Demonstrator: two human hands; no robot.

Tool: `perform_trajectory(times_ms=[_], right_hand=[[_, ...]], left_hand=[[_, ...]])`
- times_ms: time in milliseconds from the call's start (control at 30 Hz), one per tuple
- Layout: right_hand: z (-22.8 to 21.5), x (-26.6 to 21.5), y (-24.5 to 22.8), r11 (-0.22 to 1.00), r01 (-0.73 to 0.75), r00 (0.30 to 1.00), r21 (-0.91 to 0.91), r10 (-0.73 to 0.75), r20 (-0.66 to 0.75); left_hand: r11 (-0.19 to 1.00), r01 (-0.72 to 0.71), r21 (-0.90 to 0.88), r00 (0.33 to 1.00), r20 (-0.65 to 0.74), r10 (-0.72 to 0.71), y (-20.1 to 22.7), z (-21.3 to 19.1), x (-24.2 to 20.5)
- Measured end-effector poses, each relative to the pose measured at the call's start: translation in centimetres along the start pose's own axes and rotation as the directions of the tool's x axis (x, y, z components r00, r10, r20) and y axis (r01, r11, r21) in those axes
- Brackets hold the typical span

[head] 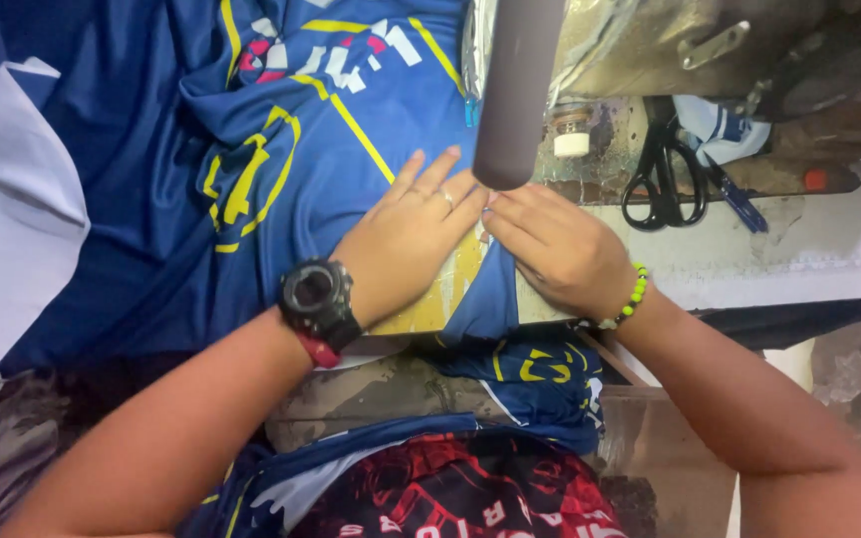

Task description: Smoothing and positioning a sports jersey on a work surface in a factory setting.

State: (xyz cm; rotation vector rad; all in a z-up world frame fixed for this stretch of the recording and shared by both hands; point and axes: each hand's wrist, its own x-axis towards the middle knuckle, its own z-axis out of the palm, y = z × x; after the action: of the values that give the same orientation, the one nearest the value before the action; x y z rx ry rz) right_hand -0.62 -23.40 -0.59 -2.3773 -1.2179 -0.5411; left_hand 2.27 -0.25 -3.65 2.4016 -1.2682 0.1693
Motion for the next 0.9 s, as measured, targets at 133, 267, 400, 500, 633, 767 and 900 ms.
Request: perform_trajectory(times_ms=[133, 267, 400, 500, 633, 767, 900], right_hand=[[-0.4, -0.4, -0.8, 0.999, -0.030, 0.999, 0.024, 0.029, 0.017], [-0.4, 0.2, -0.3, 0.999, -0.037, 0.999, -0.029, 0.038, 0.036], [0.4, -0.1, 0.7, 0.995, -0.054, 0.997, -0.086, 0.058, 0.049], [0.5, 0.6, 1.0, 0.993, -0.058, 0.996, -0.099, 0.064, 0.064], [-0.6, 2.0, 1.4, 0.996, -0.091, 0.981, -0.027, 0.094, 0.167], [-0.3, 2.5, 2.0, 0.991, -0.122, 0.973, -0.047, 0.129, 0.189], [0.0, 3.0, 2.5, 0.983, -0.154, 0.966, -0.101, 0.171, 0.196]], left_hand=[[0.998, 0.068, 0.008, 0.994, 0.084, -0.068, 0.4, -0.3, -1.5], [0.999, 0.043, 0.025, 0.997, 0.063, -0.045, -0.8, -0.1, -1.2], [0.999, 0.012, 0.040, 1.000, 0.013, -0.012, -2.1, -0.4, -0.5], [0.998, 0.000, 0.058, 1.000, 0.000, 0.000, -3.3, -0.1, 0.1], [0.996, -0.059, -0.072, 0.995, 0.082, 0.065, -4.3, -2.8, 1.6], [0.995, -0.087, -0.045, 0.989, 0.117, 0.091, -6.2, -2.8, 2.4], [0.992, -0.128, -0.002, 0.984, 0.122, 0.127, -7.7, -3.2, 3.2]])
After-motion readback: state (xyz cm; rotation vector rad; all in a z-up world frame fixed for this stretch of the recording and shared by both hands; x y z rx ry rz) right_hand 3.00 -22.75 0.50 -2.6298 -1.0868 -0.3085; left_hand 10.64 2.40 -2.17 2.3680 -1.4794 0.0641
